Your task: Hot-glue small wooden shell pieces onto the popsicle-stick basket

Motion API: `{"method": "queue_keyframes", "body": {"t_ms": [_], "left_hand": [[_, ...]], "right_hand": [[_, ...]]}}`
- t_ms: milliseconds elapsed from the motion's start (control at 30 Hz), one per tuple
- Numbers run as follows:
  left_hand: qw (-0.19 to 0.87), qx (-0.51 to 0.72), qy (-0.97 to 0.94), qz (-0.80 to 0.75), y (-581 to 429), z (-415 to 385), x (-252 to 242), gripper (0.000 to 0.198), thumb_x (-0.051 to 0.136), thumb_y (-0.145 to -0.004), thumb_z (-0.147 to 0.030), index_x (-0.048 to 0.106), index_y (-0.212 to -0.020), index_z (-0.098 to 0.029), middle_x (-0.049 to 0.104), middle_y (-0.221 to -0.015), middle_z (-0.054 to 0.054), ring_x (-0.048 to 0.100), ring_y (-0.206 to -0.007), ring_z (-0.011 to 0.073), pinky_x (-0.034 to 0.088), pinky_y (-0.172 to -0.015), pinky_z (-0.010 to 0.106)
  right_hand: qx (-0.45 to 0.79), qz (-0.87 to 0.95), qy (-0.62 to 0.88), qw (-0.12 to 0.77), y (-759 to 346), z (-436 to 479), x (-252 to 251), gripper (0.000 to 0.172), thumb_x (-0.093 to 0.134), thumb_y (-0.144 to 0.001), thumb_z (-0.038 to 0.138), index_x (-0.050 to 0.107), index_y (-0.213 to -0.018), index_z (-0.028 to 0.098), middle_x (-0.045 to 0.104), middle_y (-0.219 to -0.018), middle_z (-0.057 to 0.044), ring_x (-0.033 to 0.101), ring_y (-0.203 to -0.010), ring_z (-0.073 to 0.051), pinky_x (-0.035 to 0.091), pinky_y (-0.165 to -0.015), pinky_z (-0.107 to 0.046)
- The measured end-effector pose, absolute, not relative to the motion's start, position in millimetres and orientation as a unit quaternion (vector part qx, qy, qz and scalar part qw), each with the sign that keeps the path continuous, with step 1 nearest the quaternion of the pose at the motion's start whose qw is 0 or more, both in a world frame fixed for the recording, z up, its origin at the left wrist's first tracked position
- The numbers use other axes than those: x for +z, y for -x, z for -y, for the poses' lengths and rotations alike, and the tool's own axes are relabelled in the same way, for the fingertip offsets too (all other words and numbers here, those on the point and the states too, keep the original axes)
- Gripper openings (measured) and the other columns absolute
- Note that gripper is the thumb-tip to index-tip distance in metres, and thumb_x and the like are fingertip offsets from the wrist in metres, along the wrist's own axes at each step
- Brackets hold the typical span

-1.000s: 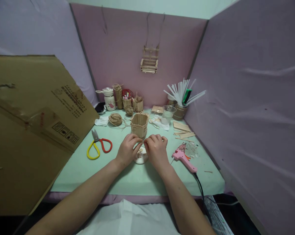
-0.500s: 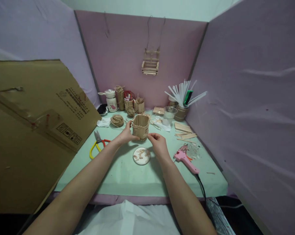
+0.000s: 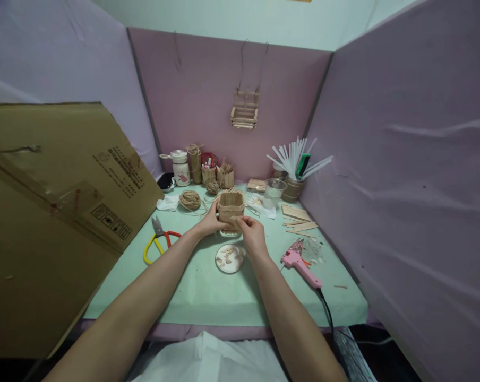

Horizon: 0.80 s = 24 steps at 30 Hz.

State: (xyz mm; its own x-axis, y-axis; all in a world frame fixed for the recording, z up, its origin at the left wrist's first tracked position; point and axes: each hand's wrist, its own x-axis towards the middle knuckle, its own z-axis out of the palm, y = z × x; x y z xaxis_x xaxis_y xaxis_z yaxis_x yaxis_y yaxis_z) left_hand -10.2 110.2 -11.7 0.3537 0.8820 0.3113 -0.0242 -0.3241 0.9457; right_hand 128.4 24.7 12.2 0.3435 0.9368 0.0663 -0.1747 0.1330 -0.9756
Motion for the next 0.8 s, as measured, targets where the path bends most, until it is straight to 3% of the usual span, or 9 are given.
{"method": "queue_keyframes", "body": {"t_ms": [200,800], "left_hand": [[0.591,0.465,-0.565,-0.341,0.1,-100.0,-11.7,0.081,0.086,-0.052,-0.023,0.045,-0.121,-0.016,0.059,-0.122,0.015,0.059,-0.109,0.0264,0.047,-0.095,0.043],[0.596,0.499,-0.512,-0.366,-8.0,-100.7,-19.8,0.080,0.086,-0.048,-0.020,0.044,-0.116,-0.017,0.059,-0.119,0.015,0.059,-0.108,0.0261,0.047,-0.094,0.041]], "right_hand": [[0.423,0.380,0.478,0.670,-128.6,-34.5,16.3,0.026,0.072,-0.058,0.037,0.066,-0.072,0.016,0.065,-0.067,0.000,0.055,-0.068,-0.015,0.043,-0.069,-0.027],[0.307,0.454,0.556,0.625,-128.4,-47.2,17.0,0.027,0.062,-0.062,0.039,0.069,-0.071,0.014,0.068,-0.067,-0.003,0.056,-0.063,-0.016,0.043,-0.059,-0.026]]}}
